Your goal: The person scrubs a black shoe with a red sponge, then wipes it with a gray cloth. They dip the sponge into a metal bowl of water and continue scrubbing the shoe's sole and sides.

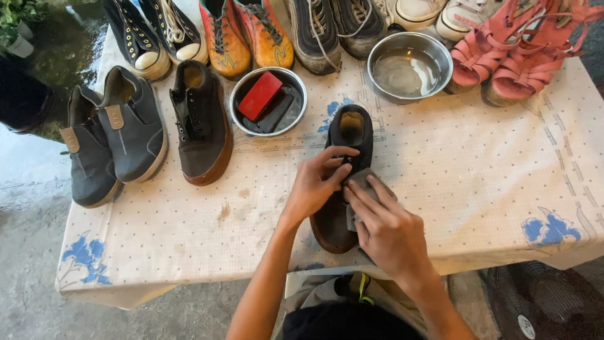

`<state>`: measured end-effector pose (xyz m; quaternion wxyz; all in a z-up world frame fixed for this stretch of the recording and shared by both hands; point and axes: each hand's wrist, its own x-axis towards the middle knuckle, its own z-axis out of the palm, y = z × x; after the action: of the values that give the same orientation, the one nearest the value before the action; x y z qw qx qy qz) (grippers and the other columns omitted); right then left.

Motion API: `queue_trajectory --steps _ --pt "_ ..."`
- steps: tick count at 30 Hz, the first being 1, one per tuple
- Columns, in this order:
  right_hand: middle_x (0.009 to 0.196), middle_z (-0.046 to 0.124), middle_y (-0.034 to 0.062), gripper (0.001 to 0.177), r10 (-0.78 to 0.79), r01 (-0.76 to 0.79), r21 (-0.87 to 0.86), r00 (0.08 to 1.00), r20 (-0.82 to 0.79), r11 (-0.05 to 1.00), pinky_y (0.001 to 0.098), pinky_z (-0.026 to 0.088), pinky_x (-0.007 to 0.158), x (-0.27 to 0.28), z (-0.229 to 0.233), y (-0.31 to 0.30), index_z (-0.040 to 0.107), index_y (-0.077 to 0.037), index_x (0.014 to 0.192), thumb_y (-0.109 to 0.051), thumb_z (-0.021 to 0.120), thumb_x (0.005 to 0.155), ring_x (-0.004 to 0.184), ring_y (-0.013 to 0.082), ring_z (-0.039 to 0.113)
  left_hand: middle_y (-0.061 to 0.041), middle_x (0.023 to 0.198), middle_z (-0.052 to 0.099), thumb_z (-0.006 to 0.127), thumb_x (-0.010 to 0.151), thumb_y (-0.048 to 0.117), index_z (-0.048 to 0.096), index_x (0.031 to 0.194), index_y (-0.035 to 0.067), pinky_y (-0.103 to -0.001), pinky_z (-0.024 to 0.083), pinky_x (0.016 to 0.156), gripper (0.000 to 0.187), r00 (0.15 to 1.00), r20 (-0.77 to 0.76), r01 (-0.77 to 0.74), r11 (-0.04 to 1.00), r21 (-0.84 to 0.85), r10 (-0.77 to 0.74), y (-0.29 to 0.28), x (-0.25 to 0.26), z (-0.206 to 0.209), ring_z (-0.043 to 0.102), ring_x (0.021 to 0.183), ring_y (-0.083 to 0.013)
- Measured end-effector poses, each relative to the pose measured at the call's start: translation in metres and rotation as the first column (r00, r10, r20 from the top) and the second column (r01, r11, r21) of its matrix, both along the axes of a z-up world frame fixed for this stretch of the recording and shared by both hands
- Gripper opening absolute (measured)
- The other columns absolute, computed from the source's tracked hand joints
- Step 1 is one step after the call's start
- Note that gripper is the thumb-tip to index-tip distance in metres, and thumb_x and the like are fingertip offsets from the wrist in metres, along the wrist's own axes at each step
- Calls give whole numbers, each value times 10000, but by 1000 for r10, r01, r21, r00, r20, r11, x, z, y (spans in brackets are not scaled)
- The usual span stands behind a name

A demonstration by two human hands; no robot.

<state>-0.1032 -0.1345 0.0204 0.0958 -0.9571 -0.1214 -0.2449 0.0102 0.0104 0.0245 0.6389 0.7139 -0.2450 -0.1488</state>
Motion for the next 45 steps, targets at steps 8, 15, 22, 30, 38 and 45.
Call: queue_trajectory --steps 8,15,22,30,38,45 --pt "1290 705 1 371 70 -112 -237 981 -179 965 341 652 484 -16 4 -6 696 -110 1237 -74 648 871 1161 286 685 -2 736 647 637 1012 142 709 1210 92 -185 535 517 216 994 -99 -63 991 -121 51 -3 1 -19 493 633 -27" --pt "1221 745 -73 445 86 -93 -17 965 -249 995 288 656 531 -5 13 -28 681 -282 1260 -102 662 854 1167 193 711 48 619 405 590 1051 177 678 1264 109 -164 497 510 240 996 -91 -25 990 -139 12 0 2 -23 319 595 -33" --pt "1208 754 -1 357 51 -50 22 998 -38 998 333 617 545 6 4 5 762 -152 1149 -52 714 810 1197 250 686 27 645 621 579 1059 156 694 1241 115 -195 335 515 219 999 5 -43 995 -88 44 -2 0 -15 367 567 -29" --pt "1223 745 -18 388 154 -167 16 863 -480 986 273 688 488 -14 23 -4 713 -196 1176 -28 632 836 1257 248 651 65 600 452 597 1029 168 721 1213 125 -190 579 499 226 991 -34 -134 989 -64 132 -5 -2 -17 325 583 -16" --pt "1232 750 45 349 61 -53 98 995 -76 994 231 592 484 9 2 -22 700 -157 1250 -71 625 920 1140 262 747 -7 775 719 598 1017 223 706 1250 137 -237 651 502 271 992 -56 -117 991 -71 113 -6 -1 -17 543 619 -11" --pt "1266 726 77 385 40 -66 -66 940 -339 996 290 683 481 -4 4 -7 663 -116 1274 -97 590 896 1123 306 730 -21 763 688 614 1003 186 728 1208 131 -263 688 539 241 990 -57 -133 987 -89 128 -6 1 -18 529 615 -31"
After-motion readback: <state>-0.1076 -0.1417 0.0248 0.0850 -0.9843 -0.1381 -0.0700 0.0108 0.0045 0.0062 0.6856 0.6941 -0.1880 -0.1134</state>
